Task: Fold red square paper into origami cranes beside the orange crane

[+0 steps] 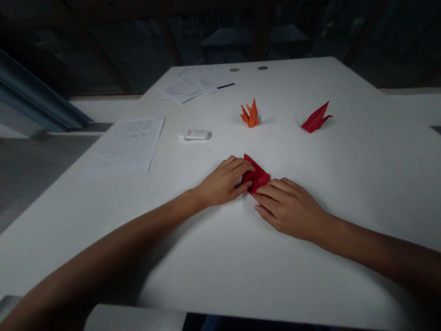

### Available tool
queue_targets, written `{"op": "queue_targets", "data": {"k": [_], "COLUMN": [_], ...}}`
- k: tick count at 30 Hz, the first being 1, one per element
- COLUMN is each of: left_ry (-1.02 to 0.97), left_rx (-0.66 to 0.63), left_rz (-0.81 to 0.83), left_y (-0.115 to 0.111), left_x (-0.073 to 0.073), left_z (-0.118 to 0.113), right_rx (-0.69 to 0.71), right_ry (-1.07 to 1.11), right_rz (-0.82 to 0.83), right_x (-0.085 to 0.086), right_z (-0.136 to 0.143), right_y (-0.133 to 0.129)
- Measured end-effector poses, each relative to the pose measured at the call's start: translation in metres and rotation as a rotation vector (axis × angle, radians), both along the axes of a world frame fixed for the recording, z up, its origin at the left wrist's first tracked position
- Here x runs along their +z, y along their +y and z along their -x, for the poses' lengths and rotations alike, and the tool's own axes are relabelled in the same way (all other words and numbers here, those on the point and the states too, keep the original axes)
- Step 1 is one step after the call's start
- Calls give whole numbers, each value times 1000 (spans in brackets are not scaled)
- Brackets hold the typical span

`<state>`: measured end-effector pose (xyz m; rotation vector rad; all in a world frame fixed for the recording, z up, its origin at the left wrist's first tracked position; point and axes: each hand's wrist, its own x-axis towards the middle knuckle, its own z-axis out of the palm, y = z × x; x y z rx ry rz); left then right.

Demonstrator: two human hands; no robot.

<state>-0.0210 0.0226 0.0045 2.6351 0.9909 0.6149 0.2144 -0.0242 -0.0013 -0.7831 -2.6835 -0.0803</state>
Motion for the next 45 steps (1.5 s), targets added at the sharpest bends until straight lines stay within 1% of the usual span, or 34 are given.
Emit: {"op": "queue_targets", "data": {"k": [3,7,10,13,17,22,30,32,35,38,45], "left_ry": [12,21,9,-23,-13,5,-189,-253,-336,-364,-320], "left_rx": [48,137,136,114,138,132,58,74,94,88,136], "left_rz": [-51,-131,-136,-84,-20,3,63,107,239,333,324], "left_y": [-2,-5,-5,-5,-3,-1,-2,-1,2,6,5], "left_x": [0,-2,-5,-7,-5,-3,-6,-8,-11,-11,-8], "left_z": [-1,-2,-2,-2,-2,-1,0,0,0,0,-3], "right_rx": [12,31,47,79,104,118,95,106,126,132,129], "right_ry": [11,80,112,117,114,119,178,175,163,138,121], "right_rz": [28,84,120,126,129,140,158,155,155,174,185], "right_x": [1,1,-1,-2,-3,-3,-5,-6,-6,-4,-3], "right_z": [0,0,1,1,0,0,1,0,0,0,-1], "right_y": [1,1,2,3,4,4,3,3,3,4,5]}}
